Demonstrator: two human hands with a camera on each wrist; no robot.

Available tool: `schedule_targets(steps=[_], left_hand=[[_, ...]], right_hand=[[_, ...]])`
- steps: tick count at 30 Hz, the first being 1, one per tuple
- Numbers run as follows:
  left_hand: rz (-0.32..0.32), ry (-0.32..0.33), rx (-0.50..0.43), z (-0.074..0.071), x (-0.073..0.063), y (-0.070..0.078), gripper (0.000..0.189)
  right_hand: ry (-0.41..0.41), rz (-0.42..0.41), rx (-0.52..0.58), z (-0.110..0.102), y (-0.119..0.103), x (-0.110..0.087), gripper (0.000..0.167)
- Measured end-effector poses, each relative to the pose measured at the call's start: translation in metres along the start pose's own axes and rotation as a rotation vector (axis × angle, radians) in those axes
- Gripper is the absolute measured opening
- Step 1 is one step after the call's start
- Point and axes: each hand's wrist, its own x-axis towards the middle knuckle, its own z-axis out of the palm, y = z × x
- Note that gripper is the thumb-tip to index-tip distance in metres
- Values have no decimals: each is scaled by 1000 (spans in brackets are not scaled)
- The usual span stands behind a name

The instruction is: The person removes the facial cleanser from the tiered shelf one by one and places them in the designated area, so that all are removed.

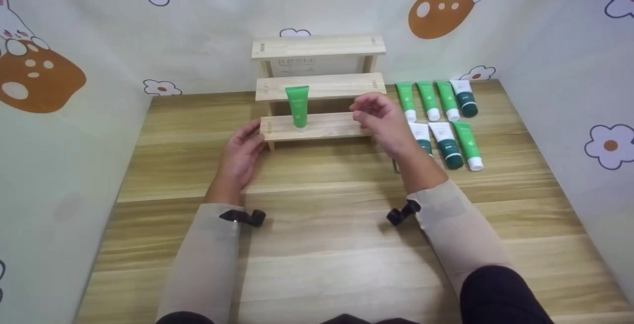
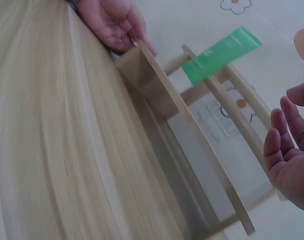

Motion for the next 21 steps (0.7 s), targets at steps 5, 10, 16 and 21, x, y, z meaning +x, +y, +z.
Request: schedule_targets(steps=[5, 10, 16, 21], left_hand=[[3, -14, 4, 1, 0, 1, 54], [-10, -13, 0, 0, 0, 1, 54], [-9, -7, 1, 0, 0, 1, 54], [-3, -9, 11, 0, 0, 1, 53]], right_hand=[[-56, -66, 24, 26, -5, 6, 21], [-88, -107, 41, 48, -10, 14, 29], [-109, -84, 110, 69, -14, 25, 36], [-90, -49, 109, 80, -15, 31, 36]])
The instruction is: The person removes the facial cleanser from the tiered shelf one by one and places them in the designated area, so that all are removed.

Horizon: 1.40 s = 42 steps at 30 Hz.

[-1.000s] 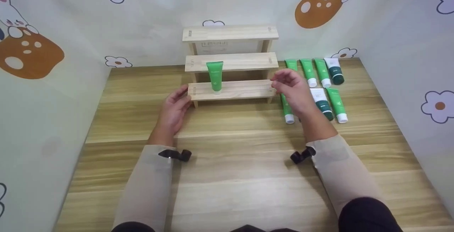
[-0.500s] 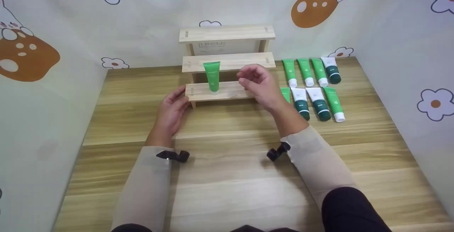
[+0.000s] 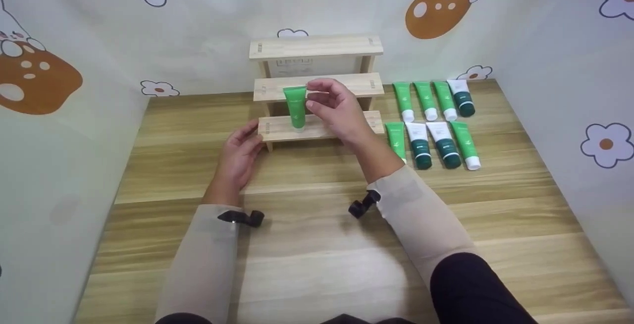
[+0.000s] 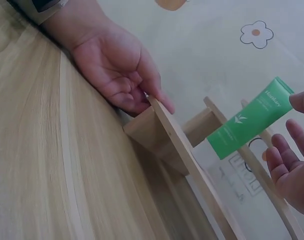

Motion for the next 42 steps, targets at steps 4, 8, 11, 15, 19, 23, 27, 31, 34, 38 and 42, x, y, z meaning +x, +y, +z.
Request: schedule_targets(steps=[4, 8, 11, 15, 19, 23, 27, 31, 34, 38, 42], left_hand=[[-3, -2, 12, 0, 0, 0, 53], [5, -7, 20, 0, 1, 0, 53], [16, -15, 11, -1, 2, 0, 53], [27, -25, -5, 0, 1, -1, 53], [28, -24, -4, 0, 2, -1, 52], [28, -20, 0, 2, 2, -1, 53], [30, -24, -2, 2, 3, -1, 54], [31, -27, -2, 2, 3, -1, 55], [28, -22, -12, 1, 3, -1, 55], [23, -16, -15, 0, 3, -2, 54], [27, -19, -10, 0, 2, -2, 54]], right_hand=[[0, 19, -27, 4, 1, 3, 38], [5, 17, -36, 6, 2, 7, 45], [1, 8, -40, 8, 2, 9, 45], [10, 11, -51, 10, 2, 10, 41], [44, 15, -48, 12, 4, 10, 38], [80, 5, -33, 9, 5, 10, 39], [118, -2, -22, 0, 6, 8, 43], [164, -17, -17, -13, 7, 4, 42], [193, -39, -16, -24, 8, 1, 40], [221, -49, -22, -38, 7, -5, 39], [241, -51, -24, -51, 5, -10, 42]])
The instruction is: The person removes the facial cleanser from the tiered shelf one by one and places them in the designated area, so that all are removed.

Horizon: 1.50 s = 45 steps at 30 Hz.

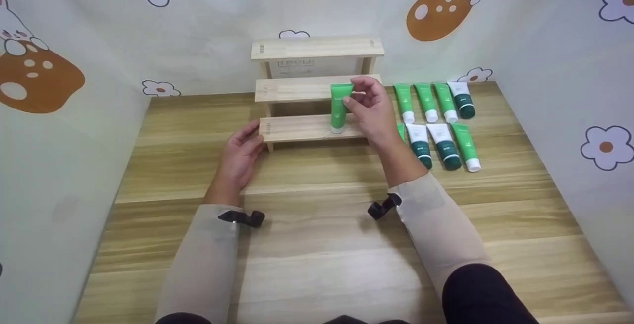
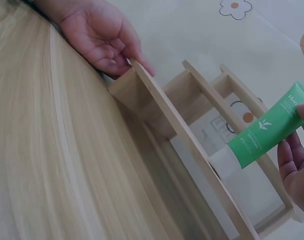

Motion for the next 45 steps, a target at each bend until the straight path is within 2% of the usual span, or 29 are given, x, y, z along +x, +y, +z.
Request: schedule_targets(steps=[10, 17, 25, 32, 38, 45], left_hand=[[2, 1, 6, 1, -2, 1, 54], [0, 3, -2, 1, -2, 1, 54], [9, -4, -21, 2, -3, 1, 54], [5, 11, -24, 1, -2, 0, 53], [2, 20, -25, 1, -1, 0, 52], [-1, 28, -30, 3, -2, 2, 52]], right_hand=[[22, -15, -30, -39, -5, -8, 41], [90, 7, -58, -71, -9, -13, 37], [182, 23, 1, -116, -18, -14, 39], [241, -44, 57, -159, -25, -14, 38], [302, -7, 32, -193, -33, -15, 36], [354, 30, 163, -234, -32, -4, 34]])
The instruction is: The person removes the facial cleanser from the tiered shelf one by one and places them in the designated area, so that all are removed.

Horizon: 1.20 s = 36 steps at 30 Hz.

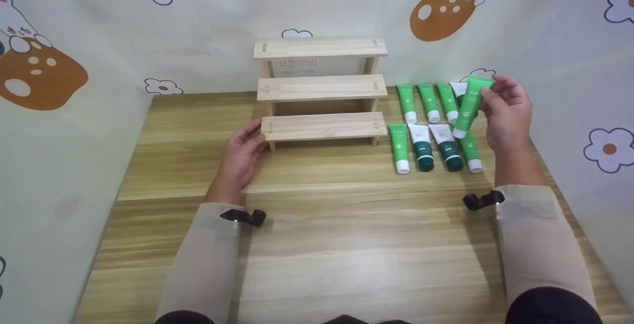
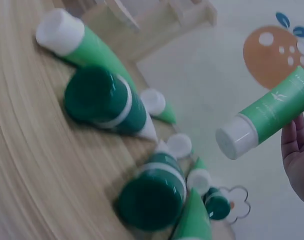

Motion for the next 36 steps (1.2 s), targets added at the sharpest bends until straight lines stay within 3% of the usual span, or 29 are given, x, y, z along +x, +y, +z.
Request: schedule_targets(steps=[3, 10, 17, 26, 36], left_hand=[[-2, 1, 6, 1, 0, 0, 52], [3, -9, 16, 2, 1, 1, 52], [-8, -21, 28, 1, 2, 1, 54], [-14, -15, 37, 0, 0, 1, 55], [-6, -11, 40, 0, 0, 1, 54]], right_hand=[[17, 38, 11, -14, -1, 7, 34], [73, 133, -77, -39, -3, 13, 39], [92, 144, -123, -56, 4, 15, 34], [131, 229, -178, -69, 11, 14, 36], [153, 264, -281, -72, 18, 13, 41]])
